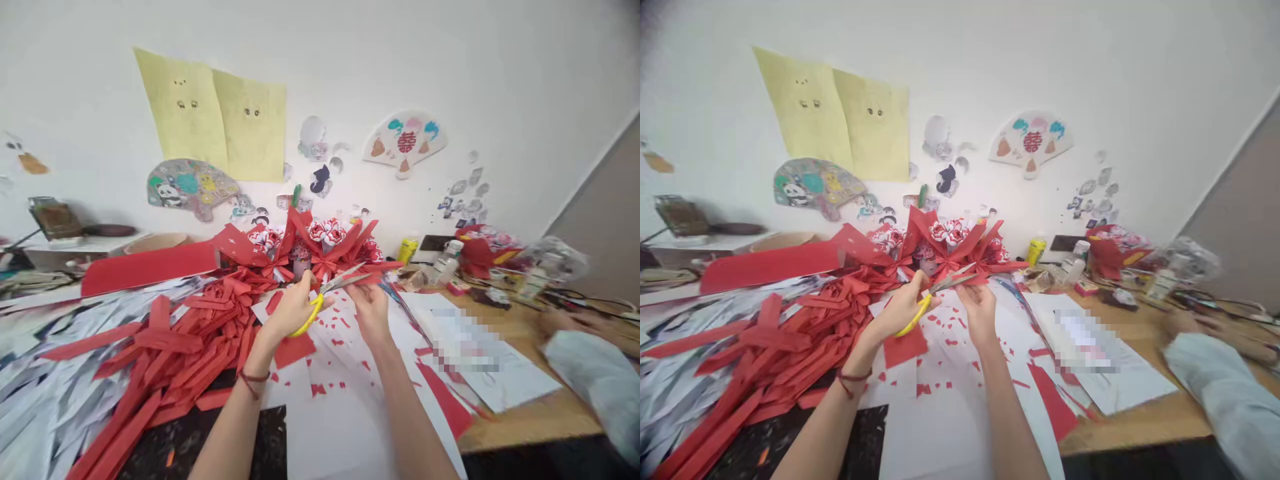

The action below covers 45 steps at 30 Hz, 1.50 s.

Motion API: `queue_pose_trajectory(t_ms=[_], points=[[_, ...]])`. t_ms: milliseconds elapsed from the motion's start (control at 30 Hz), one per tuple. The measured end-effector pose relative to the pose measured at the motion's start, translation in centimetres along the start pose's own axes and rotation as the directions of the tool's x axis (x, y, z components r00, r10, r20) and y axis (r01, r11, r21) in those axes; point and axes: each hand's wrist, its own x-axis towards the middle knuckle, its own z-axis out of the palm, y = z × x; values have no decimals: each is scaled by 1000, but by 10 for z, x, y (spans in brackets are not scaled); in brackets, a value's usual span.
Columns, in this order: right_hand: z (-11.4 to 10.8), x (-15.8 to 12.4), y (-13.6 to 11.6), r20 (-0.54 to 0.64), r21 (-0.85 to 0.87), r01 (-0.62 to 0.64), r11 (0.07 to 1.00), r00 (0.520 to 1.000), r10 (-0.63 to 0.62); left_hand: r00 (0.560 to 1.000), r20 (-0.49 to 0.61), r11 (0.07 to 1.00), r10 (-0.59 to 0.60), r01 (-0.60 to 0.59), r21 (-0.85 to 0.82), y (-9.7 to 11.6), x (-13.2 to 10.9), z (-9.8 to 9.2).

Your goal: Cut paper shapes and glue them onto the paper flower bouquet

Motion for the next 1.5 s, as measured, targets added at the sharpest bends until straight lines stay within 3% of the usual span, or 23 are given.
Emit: queue_pose_trajectory(t_ms=[167,467,633,900,1167,1333,1500], points=[[5,-2,1,-76,72,16,997,997,-10,1000,-1,998,-5,5,-64,10,-2,6],[16,-5,-5,-102,205,38,978,995,-17,998,-45,986,40,-47,-163,17,-2,25],[19,-6,-5,-125,215,21,976,992,6,999,-31,967,29,-36,-250,19,-2,36],[21,-7,-6,-167,208,-42,977,983,78,997,-63,966,40,-54,-253,22,-3,45],[14,-6,-5,-118,171,-41,984,991,62,992,-50,885,-115,80,-459,27,-2,39],[8,-5,-4,-25,48,-115,992,993,116,945,-184,842,-272,141,-520,24,4,28],[8,-6,-4,-3,-135,-88,987,996,88,919,-240,771,-314,99,-630,24,5,17]])
